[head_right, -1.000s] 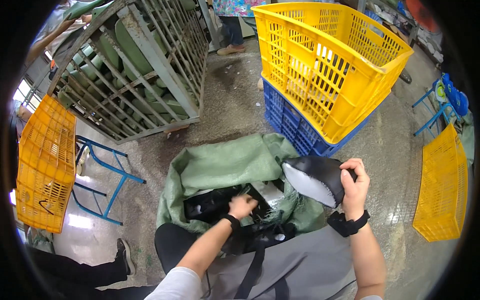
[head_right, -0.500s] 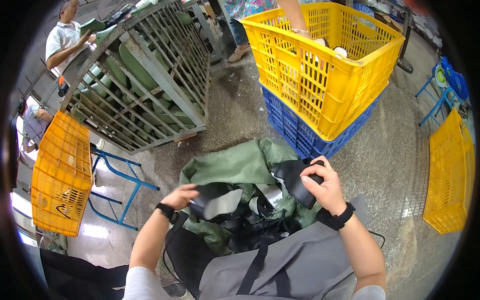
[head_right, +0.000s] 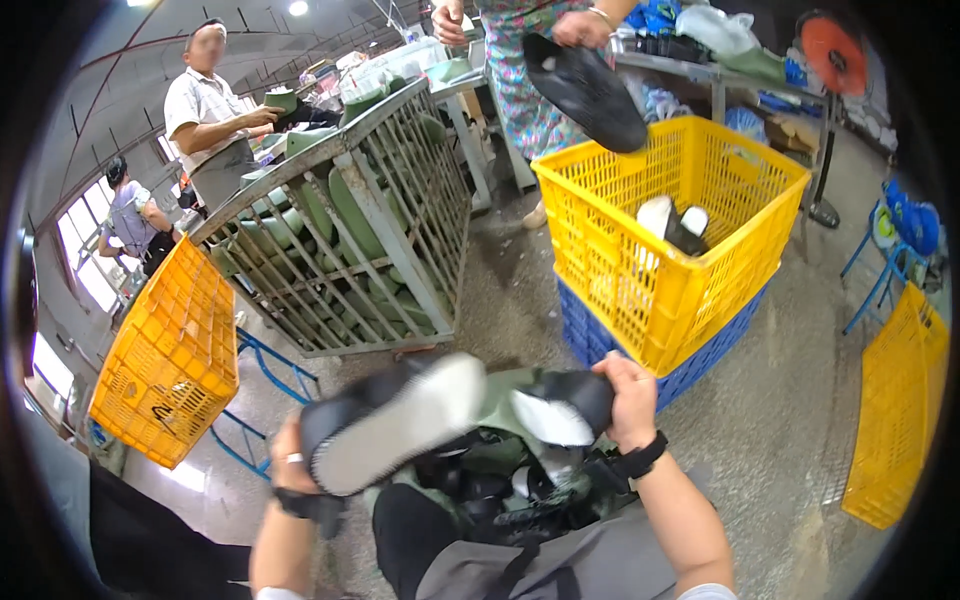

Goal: Transferring and sorting shoes from a large bag into various plastic crates and handling packaged components in a warehouse.

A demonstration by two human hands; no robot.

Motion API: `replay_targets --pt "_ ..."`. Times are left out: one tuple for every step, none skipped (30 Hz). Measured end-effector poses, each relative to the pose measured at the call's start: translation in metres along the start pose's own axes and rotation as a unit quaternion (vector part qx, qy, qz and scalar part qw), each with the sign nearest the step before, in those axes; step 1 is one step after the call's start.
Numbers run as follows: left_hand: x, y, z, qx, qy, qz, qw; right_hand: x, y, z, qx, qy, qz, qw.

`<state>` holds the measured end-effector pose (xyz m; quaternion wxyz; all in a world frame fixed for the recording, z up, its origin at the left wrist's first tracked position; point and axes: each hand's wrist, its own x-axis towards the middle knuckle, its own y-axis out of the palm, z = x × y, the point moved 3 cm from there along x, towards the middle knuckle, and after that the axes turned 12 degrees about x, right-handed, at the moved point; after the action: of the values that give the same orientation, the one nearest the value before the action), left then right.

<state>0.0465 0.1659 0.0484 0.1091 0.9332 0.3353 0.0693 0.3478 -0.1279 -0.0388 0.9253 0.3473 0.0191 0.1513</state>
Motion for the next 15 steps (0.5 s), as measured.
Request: replay_targets --pt "-0.004 -0.009 -0.029 0.049 0.051 0.030 0.997 0.001 0.007 0.027 0.063 0.012 -0.022 0.998" --pt "-0.014 0.008 -0.070 0.067 0.090 0.017 0.994 0.005 0.002 0.046 0.143 0.036 -0.028 0.989" --pt "-0.019 -0.024 -0.097 0.202 0.123 -0.055 0.970 0.009 -0.001 0.063 0.228 0.062 -0.026 0.971" --pt "-0.021 -0.050 -0.129 0.374 0.225 -0.069 0.897 0.011 -0.002 0.075 0.269 0.062 -0.016 0.961" --pt "-0.025 -0.084 -0.160 0.480 0.136 -0.144 0.855 0.021 -0.018 0.081 0.284 0.038 0.028 0.958" --pt "-0.023 -0.107 -0.192 0.560 0.209 -0.211 0.773 0.026 -0.024 0.083 0.317 0.029 0.031 0.947" --pt "-0.016 -0.126 -0.221 0.627 0.274 -0.278 0.674 0.031 -0.023 0.086 0.351 0.022 0.035 0.935" --pt "-0.005 -0.141 -0.247 0.636 0.313 -0.293 0.642 0.030 -0.013 0.094 0.347 0.012 0.041 0.937" --pt "0.009 -0.158 -0.268 0.642 0.351 -0.308 0.608 0.025 -0.001 0.105 0.311 -0.021 0.033 0.950" --pt "0.021 -0.192 -0.287 0.628 0.324 -0.316 0.632 0.023 0.011 0.112 0.279 -0.051 0.026 0.959" --pt "0.039 -0.218 -0.298 0.611 0.298 -0.319 0.660 0.024 0.019 0.119 0.277 -0.062 0.031 0.958" --pt "0.056 -0.232 -0.297 0.556 0.260 -0.368 0.699 0.022 0.027 0.129 0.232 -0.130 0.007 0.964" --pt "0.006 -0.316 -0.337 0.567 0.271 -0.396 0.670 0.031 0.031 0.137 0.223 -0.163 0.001 0.961" --pt "-0.028 -0.377 -0.364 0.675 0.291 -0.426 0.528 0.049 0.027 0.146 0.220 -0.172 0.020 0.960" --pt "0.028 -0.360 -0.357 0.749 0.287 -0.430 0.414 0.049 0.049 0.162 0.075 -0.312 0.052 0.946"
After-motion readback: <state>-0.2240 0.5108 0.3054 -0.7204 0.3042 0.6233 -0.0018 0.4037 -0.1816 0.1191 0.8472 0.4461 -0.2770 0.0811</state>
